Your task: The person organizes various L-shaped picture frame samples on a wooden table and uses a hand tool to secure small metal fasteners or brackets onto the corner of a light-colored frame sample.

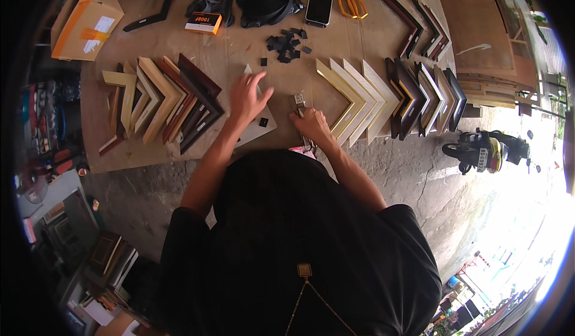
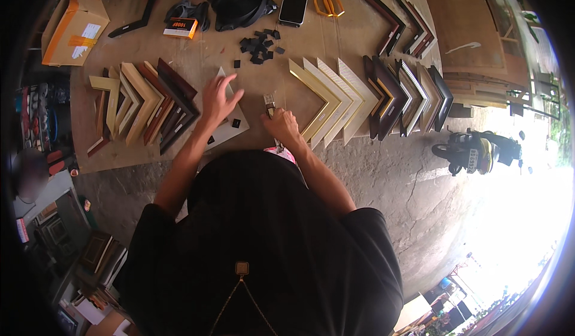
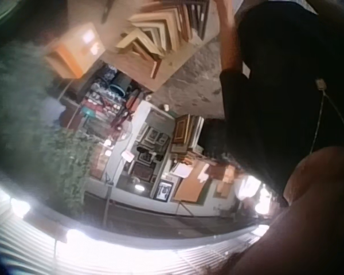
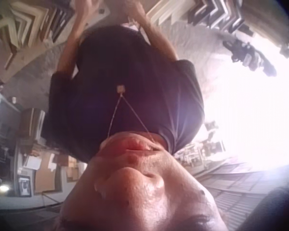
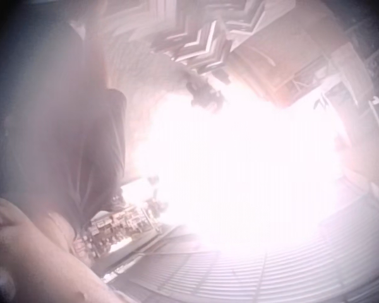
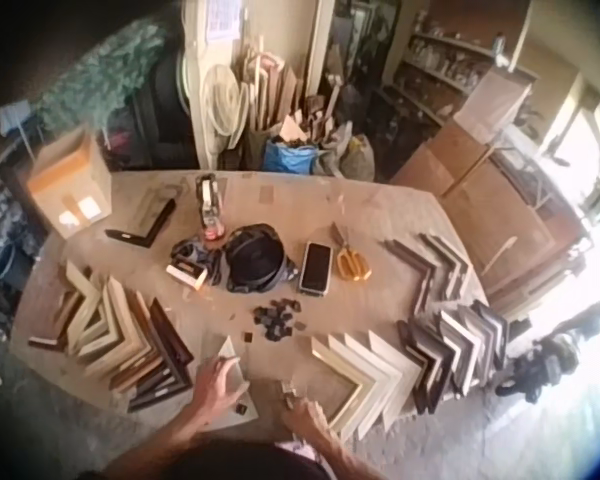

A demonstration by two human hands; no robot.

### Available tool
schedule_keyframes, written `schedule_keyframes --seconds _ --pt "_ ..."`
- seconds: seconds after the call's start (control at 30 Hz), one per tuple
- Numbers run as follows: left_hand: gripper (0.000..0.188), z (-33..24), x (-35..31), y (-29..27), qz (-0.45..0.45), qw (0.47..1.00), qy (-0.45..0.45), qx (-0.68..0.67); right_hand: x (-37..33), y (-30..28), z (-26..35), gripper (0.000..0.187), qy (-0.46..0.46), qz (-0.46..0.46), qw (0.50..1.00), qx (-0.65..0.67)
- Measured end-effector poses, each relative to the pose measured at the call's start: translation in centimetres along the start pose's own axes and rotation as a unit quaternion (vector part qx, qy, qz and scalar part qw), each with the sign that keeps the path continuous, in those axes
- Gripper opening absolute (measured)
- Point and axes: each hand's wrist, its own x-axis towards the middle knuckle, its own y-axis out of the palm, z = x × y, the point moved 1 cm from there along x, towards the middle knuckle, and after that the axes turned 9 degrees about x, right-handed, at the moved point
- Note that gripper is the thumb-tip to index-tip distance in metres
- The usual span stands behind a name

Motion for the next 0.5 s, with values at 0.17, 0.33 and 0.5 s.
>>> schedule_keyframes --seconds 0.17,0.33,0.5 --pt "0.034 0.8 9.4 6.0 -0.017 0.994 0.043 0.099 -0.2 0.3 0.3 0.062 0.018 -0.007 1.000 0.005" --pt "0.025 1.7 12.4 8.6 0.025 0.990 0.079 0.114 -0.3 0.8 0.3 0.067 0.023 -0.025 0.999 0.008" --pt "0.014 2.6 12.9 6.6 0.028 0.993 0.112 -0.012 -0.4 0.7 0.5 0.069 0.015 -0.026 0.999 0.023"
